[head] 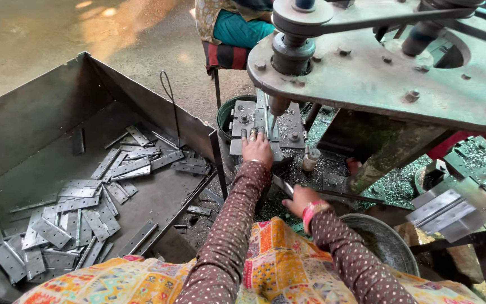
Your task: The person places metal plates one by one onto a jig, aligns them, and operates a drilling machine by pulling a lever to drill holes. After drilling, the person removes each plate and places it into a metal bin.
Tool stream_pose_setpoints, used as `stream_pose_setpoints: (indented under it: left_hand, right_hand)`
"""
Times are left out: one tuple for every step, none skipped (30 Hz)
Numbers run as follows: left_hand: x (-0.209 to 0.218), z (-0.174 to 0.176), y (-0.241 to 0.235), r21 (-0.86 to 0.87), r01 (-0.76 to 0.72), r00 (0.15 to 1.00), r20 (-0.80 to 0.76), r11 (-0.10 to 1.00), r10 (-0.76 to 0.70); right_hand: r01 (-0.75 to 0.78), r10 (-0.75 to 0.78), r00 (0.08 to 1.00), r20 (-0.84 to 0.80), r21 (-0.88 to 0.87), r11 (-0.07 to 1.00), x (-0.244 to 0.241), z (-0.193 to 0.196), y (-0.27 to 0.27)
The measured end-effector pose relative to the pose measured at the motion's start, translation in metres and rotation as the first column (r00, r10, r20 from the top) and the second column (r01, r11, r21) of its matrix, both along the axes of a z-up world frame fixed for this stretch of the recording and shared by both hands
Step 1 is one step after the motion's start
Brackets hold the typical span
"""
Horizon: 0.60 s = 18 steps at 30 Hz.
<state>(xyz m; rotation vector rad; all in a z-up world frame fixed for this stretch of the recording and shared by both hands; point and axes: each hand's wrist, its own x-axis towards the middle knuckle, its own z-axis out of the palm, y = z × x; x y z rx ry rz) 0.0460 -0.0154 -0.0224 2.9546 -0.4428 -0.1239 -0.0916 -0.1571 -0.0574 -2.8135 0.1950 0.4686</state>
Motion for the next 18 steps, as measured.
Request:
stream_pose_setpoints:
  left_hand:
    - [0.004,0.001,-0.001,0.005,-0.005,1.000,-0.018,1.000,0.005]
    - [0.006,0.001,-0.003,0.012,-0.003,0.999,-0.036,1.000,0.003]
    - [0.005,-0.001,-0.003,0.019,0.007,1.000,0.011,1.000,-0.007]
    - [0.007,-0.002,-0.002,0.025,0.014,0.998,0.065,1.000,-0.015]
    - [0.009,-0.002,0.000,0.031,0.021,0.993,0.120,0.999,-0.024]
    - [0.000,-0.008,0.003,0.009,0.016,0.989,0.145,1.000,-0.017]
    - [-0.008,-0.013,0.007,-0.012,0.012,0.986,0.169,1.000,-0.009]
    - [-0.005,-0.011,0.007,-0.046,-0.001,0.977,0.213,0.999,0.010]
    - [-0.004,-0.009,0.007,-0.037,0.004,0.986,0.168,0.999,0.002]
    - [-0.001,-0.004,0.009,-0.027,0.006,0.992,0.124,1.000,-0.002]
    - [0.004,0.001,0.009,-0.017,0.008,0.997,0.078,1.000,-0.007]
    - [0.004,0.003,0.010,-0.024,-0.003,0.999,0.055,1.000,0.004]
    - [0.010,0.007,0.010,-0.031,-0.014,0.999,0.031,0.999,0.015]
    - [0.016,0.010,0.010,-0.034,-0.021,1.000,0.008,0.999,0.022]
    - [0.020,0.012,0.010,0.004,-0.012,1.000,-0.021,1.000,0.013]
    - [0.025,0.014,0.009,0.043,0.001,0.999,-0.051,0.999,0.001]
    - [0.028,0.014,0.009,0.082,0.016,0.997,-0.082,0.996,-0.010]
    - [0.031,0.013,0.008,0.063,0.012,0.999,-0.038,0.998,-0.010]
  right_hand:
    - [0.012,-0.013,1.000,0.020,0.044,0.999,-0.013,-0.007,0.003]
    - [0.030,-0.034,0.999,0.039,0.089,0.996,-0.027,-0.014,0.005]
    - [0.057,-0.060,0.997,0.042,0.063,0.996,-0.038,-0.021,0.008]
    - [0.081,-0.083,0.995,0.055,0.036,0.996,-0.043,-0.027,0.011]
    - [0.106,-0.106,0.992,0.067,0.009,0.994,-0.044,-0.029,0.012]
    - [0.091,-0.092,0.994,0.059,0.021,0.996,-0.051,-0.032,0.014]
    - [0.076,-0.078,0.996,0.051,0.033,0.997,-0.055,-0.032,0.016]
    - [0.052,-0.054,0.996,0.064,0.036,0.998,-0.040,-0.025,0.011]
    - [0.047,-0.047,0.999,0.022,0.009,0.999,-0.030,-0.017,0.008]
    - [0.038,-0.039,0.999,-0.021,-0.016,0.999,-0.018,-0.007,0.005]
    - [0.029,-0.032,0.997,-0.064,-0.041,0.999,-0.004,0.003,0.002]
    - [0.006,-0.007,0.999,-0.035,-0.047,0.999,0.001,0.007,0.002]
    - [-0.017,0.017,1.000,-0.005,-0.054,0.998,0.005,0.010,0.001]
    - [-0.036,0.038,0.999,0.025,-0.058,0.998,0.006,0.009,0.001]
    - [-0.018,0.019,1.000,0.018,-0.023,1.000,0.001,0.004,0.001]
    - [0.003,-0.003,1.000,0.009,0.014,1.000,-0.007,-0.003,0.002]
    - [0.025,-0.025,1.000,-0.001,0.051,0.998,-0.017,-0.012,0.004]
    - [0.051,-0.051,0.999,-0.006,0.031,0.998,-0.028,-0.022,0.006]
